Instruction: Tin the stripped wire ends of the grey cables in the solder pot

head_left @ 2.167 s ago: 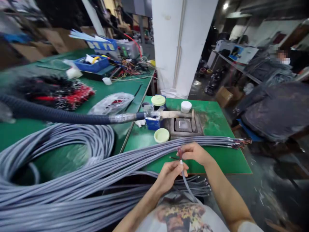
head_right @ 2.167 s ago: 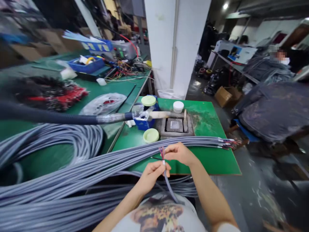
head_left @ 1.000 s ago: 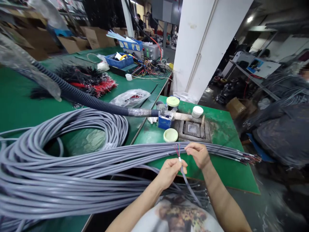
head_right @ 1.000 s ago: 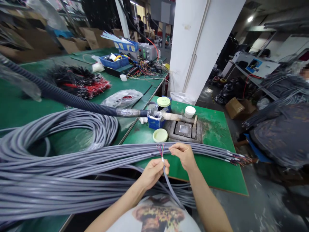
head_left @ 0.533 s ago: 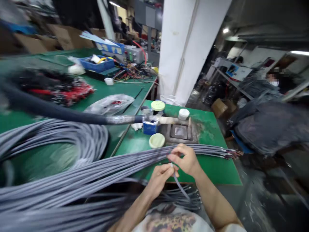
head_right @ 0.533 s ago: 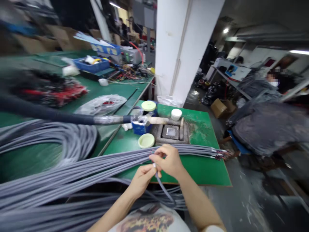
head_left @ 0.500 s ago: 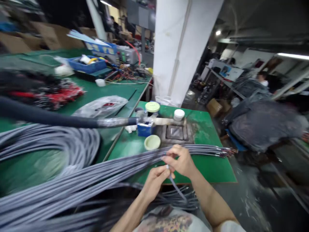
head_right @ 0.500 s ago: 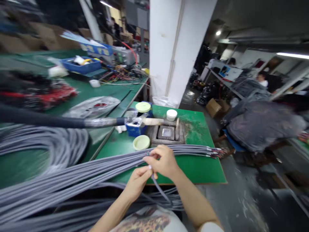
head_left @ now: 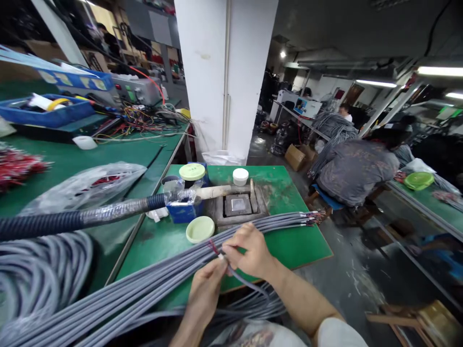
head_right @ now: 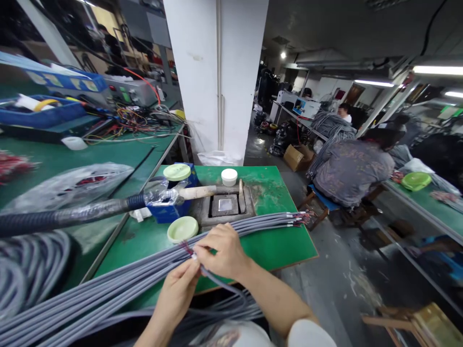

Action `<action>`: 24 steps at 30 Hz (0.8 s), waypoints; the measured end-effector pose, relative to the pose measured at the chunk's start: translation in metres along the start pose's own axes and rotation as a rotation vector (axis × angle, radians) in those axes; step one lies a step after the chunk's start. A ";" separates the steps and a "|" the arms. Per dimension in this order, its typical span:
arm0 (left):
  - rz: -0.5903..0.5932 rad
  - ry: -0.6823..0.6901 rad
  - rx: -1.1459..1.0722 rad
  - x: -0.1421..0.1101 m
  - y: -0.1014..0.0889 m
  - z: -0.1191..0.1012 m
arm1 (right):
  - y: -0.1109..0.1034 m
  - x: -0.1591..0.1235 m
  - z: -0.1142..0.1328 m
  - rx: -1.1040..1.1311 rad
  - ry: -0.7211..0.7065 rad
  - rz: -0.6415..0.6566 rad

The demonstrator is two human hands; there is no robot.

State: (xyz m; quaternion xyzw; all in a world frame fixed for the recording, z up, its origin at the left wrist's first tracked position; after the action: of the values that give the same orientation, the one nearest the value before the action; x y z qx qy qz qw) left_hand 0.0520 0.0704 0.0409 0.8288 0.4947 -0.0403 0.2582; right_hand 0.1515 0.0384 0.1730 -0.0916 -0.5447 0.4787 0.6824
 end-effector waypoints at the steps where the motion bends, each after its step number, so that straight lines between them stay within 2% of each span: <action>1: 0.017 -0.038 -0.079 0.000 0.000 0.000 | -0.001 -0.002 -0.002 0.023 -0.005 0.014; 3: 0.051 -0.119 -0.248 0.000 -0.001 0.000 | -0.001 -0.004 -0.003 0.079 -0.062 0.068; 6: 0.054 -0.182 -0.431 0.002 -0.007 -0.003 | 0.004 -0.010 0.010 0.112 -0.269 0.174; 8: 0.096 -0.193 -0.539 0.004 -0.007 -0.007 | 0.010 -0.014 0.019 0.067 -0.389 0.247; 11: 0.117 -0.209 -0.675 0.005 -0.007 -0.010 | 0.022 -0.017 0.025 -0.031 -0.467 0.328; 16: 0.082 -0.226 -0.787 0.001 -0.009 -0.017 | 0.030 -0.014 0.029 0.037 -0.506 0.272; 20: 0.118 -0.126 -0.640 -0.003 -0.010 -0.028 | 0.024 -0.005 0.028 0.161 -0.499 0.124; 22: 0.095 -0.041 -0.453 -0.007 -0.017 -0.029 | 0.015 0.003 0.020 0.204 -0.447 0.046; 24: 0.036 0.089 -0.176 -0.014 -0.026 -0.031 | 0.006 0.013 0.004 0.211 -0.320 -0.015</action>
State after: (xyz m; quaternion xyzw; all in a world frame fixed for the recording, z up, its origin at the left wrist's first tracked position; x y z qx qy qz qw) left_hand 0.0173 0.0838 0.0624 0.8127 0.4923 0.0450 0.3084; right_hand 0.1442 0.0501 0.1794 0.0616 -0.5940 0.5365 0.5963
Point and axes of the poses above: each hand's wrist, its own x-axis towards the middle knuckle, its own y-axis out of the palm, z = x × y, the point moved 8 cm from there along x, towards the middle knuckle, and after that the axes turned 7 degrees about -y, right-handed, at the moved point
